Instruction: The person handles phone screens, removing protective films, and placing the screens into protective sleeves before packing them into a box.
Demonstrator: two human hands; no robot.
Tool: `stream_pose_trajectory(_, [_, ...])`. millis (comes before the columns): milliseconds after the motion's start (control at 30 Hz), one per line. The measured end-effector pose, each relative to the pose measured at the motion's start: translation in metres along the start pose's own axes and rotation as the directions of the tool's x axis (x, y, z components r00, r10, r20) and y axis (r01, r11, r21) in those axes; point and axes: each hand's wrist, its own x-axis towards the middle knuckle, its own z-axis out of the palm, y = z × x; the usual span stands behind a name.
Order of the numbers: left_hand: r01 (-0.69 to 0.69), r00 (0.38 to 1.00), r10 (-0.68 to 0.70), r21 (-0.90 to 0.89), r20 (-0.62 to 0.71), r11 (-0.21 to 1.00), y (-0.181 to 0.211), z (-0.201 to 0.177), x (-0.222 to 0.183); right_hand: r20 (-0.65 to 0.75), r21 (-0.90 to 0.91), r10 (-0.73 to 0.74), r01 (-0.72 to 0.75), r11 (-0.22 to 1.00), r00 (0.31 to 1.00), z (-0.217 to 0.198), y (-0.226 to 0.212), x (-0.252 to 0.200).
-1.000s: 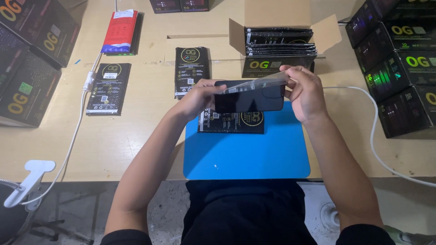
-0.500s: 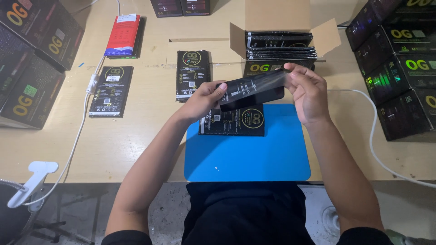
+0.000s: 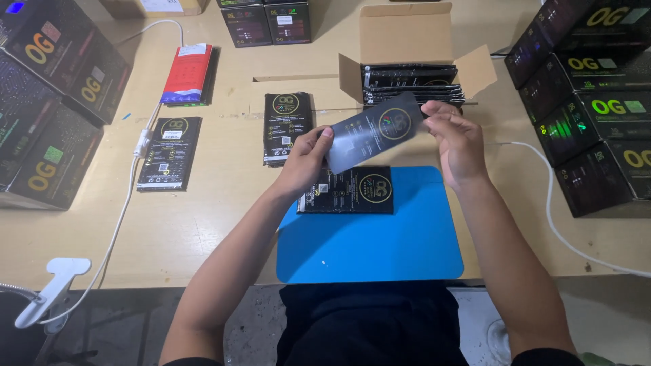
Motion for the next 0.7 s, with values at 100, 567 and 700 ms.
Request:
stream_pose_trajectory(100, [-0.001, 1.0, 0.001, 0.001, -0.026, 1.0, 0.023, 0.012, -0.009, -0.032, 0.056, 0.087, -0.085, 0.995, 0.996, 0.002, 0.011, 0.005])
stream_pose_trajectory(567, [-0.068, 0.994, 0.047, -0.222, -0.099, 0.973, 0.006, 0.017, -0.007, 0.367, -0.502, -0.686, 0.754, 0.423, 0.629, 0.041, 0.027, -0.022])
stream_pose_trajectory(700, [-0.096, 0.994, 0.079, -0.271, -0.074, 0.958, -0.01, 0.019, -0.004, 0.533, -0.486, -0.692, 0.846, 0.22, 0.487, 0.06, 0.039, -0.035])
